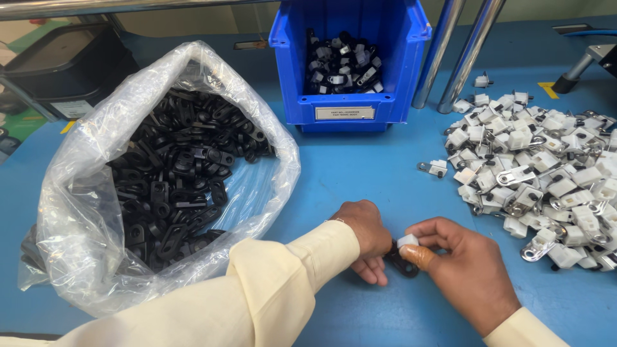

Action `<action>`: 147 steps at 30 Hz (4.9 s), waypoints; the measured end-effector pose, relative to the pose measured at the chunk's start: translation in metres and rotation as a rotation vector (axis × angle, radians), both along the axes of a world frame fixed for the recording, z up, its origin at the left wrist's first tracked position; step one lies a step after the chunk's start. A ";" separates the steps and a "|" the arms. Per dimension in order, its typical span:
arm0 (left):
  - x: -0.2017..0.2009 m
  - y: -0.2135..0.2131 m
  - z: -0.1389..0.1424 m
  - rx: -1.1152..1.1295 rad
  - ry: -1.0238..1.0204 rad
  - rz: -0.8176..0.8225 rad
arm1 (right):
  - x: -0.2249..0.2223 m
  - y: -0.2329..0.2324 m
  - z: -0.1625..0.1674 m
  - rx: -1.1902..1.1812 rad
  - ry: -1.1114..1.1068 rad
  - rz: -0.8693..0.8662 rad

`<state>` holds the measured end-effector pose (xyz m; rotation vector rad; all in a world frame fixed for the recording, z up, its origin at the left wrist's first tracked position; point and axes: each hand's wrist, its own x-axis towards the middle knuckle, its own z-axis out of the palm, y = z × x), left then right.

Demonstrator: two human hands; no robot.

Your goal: The person repeatedly picks a black plastic housing from a bag and a white plastic component with a metal terminal from a pile, then presses them together by hand to form an assembled connector. The finished units are placed into a blue bin. The process is repeated continuously throughout the clip.

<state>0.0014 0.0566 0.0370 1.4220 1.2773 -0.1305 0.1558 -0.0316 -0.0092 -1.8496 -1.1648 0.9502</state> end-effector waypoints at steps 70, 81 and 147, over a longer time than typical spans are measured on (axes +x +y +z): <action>-0.008 -0.035 -0.038 -0.140 -0.421 0.463 | 0.019 0.033 -0.025 -0.068 0.105 0.193; 0.005 -0.045 -0.009 0.398 0.167 0.154 | 0.000 0.029 0.002 0.001 -0.298 0.252; -0.008 -0.055 -0.040 -0.103 -0.636 0.517 | 0.033 0.021 -0.016 -0.479 0.780 -0.141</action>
